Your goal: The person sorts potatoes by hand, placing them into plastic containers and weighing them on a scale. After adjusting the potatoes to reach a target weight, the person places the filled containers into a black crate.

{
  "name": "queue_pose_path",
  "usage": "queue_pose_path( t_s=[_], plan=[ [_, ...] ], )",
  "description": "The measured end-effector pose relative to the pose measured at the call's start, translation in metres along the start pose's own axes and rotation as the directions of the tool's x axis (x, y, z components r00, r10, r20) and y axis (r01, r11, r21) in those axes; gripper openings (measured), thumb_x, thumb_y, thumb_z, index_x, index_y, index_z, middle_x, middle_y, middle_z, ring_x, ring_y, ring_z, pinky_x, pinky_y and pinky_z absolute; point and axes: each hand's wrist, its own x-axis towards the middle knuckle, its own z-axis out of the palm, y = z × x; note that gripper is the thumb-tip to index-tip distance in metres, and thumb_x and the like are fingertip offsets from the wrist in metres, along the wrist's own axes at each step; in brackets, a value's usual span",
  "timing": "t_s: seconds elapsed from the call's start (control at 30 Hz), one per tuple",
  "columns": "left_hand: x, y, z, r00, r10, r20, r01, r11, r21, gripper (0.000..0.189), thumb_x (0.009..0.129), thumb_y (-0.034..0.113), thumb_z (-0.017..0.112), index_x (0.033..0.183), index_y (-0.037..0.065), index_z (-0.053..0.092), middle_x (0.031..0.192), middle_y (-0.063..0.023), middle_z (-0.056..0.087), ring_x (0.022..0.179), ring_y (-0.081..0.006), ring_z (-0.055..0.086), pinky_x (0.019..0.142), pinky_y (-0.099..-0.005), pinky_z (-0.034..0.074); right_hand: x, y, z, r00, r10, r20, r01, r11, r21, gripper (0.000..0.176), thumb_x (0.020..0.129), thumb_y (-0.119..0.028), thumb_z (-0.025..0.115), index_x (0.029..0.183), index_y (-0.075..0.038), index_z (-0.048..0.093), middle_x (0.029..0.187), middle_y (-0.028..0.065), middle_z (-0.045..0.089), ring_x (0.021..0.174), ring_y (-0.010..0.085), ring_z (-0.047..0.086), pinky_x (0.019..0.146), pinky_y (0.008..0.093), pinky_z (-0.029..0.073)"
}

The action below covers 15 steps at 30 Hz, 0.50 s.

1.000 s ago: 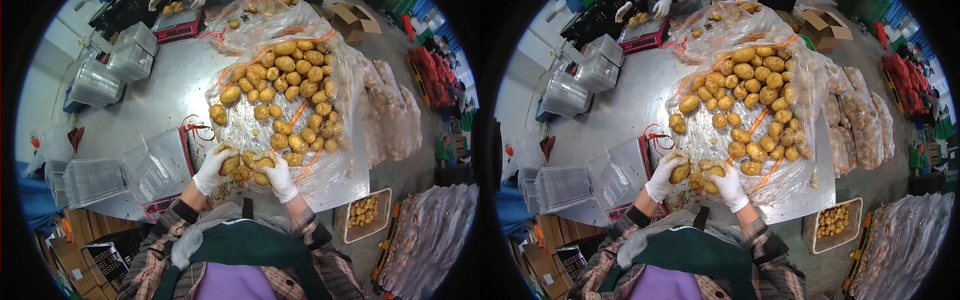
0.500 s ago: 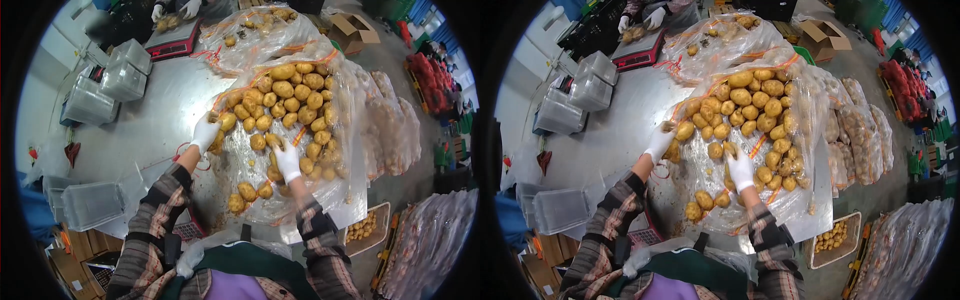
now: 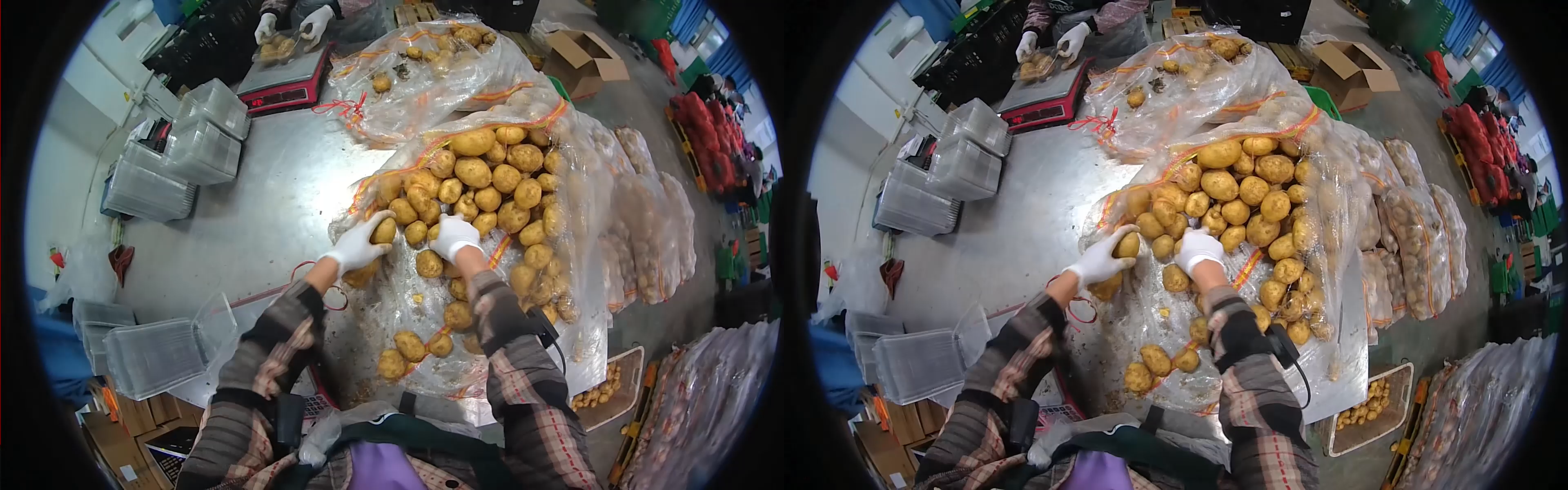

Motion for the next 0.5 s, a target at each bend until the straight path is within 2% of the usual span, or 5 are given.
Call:
queue_pose_path(
  t_s=[0.1, 0.17, 0.27, 0.33, 0.5],
  plan=[
    [-0.049, 0.023, -0.007, 0.993, 0.119, 0.025, -0.078, 0.776, -0.626, 0.063, 0.089, 0.028, 0.063, 0.142, 0.027, 0.03, 0.121, -0.0197, 0.052, 0.111, -0.0303, 0.057, 0.093, -0.0365, 0.048, -0.027, 0.026, -0.015, 0.971, -0.238, -0.023, 0.207, 0.788, 0.58, 0.036, 0.087, -0.02, 0.059, 0.116, 0.0, 0.056, 0.104, 0.0205, 0.063, 0.095, 0.0248, 0.066, 0.078, 0.0397, 0.054],
    [-0.081, 0.037, -0.006, 0.995, 0.094, 0.045, -0.019, 0.589, -0.808, 0.06, 0.092, 0.03, 0.059, 0.143, 0.026, 0.027, 0.118, -0.0179, 0.053, 0.102, -0.0298, 0.061, 0.085, -0.037, 0.052, -0.063, 0.02, -0.026, 0.975, -0.191, 0.111, -0.055, 0.274, 0.96, 0.048, 0.09, -0.037, 0.058, 0.121, -0.002, 0.053, 0.088, 0.0147, 0.063, 0.085, 0.0228, 0.064, 0.07, 0.0363, 0.054],
    [-0.123, 0.051, 0.004, 0.982, 0.07, 0.178, 0.169, 0.118, -0.979, 0.056, 0.095, 0.032, 0.054, 0.143, 0.023, 0.026, 0.115, -0.0173, 0.054, 0.084, -0.0308, 0.065, 0.071, -0.0389, 0.056, -0.139, -0.001, -0.054, 0.927, -0.321, 0.195, -0.319, -0.396, 0.861, 0.058, 0.092, -0.05, 0.05, 0.126, -0.003, 0.048, 0.082, 0.0118, 0.059, 0.071, 0.0226, 0.059, 0.06, 0.034, 0.051],
    [-0.146, 0.066, 0.015, 0.971, 0.095, 0.22, 0.232, -0.144, -0.962, 0.05, 0.097, 0.034, 0.05, 0.14, 0.021, 0.029, 0.114, -0.0168, 0.055, 0.063, -0.0309, 0.064, 0.054, -0.0399, 0.056, -0.166, -0.005, -0.051, 0.89, -0.42, 0.174, -0.394, -0.519, 0.759, 0.066, 0.091, -0.055, 0.049, 0.131, -0.003, 0.044, 0.101, 0.0156, 0.058, 0.066, 0.0184, 0.052, 0.054, 0.0312, 0.045],
    [-0.189, 0.074, 0.034, 0.92, 0.004, 0.392, 0.373, -0.315, -0.872, 0.047, 0.096, 0.043, 0.048, 0.134, 0.016, 0.039, 0.111, -0.0164, 0.059, 0.079, -0.0296, 0.066, 0.057, -0.0382, 0.058, -0.219, -0.039, -0.046, 0.918, -0.38, 0.11, -0.339, -0.612, 0.715, 0.072, 0.091, -0.062, 0.042, 0.133, -0.004, 0.041, 0.115, 0.0174, 0.054, 0.063, 0.0145, 0.046, 0.051, 0.029, 0.04]
  ],
)
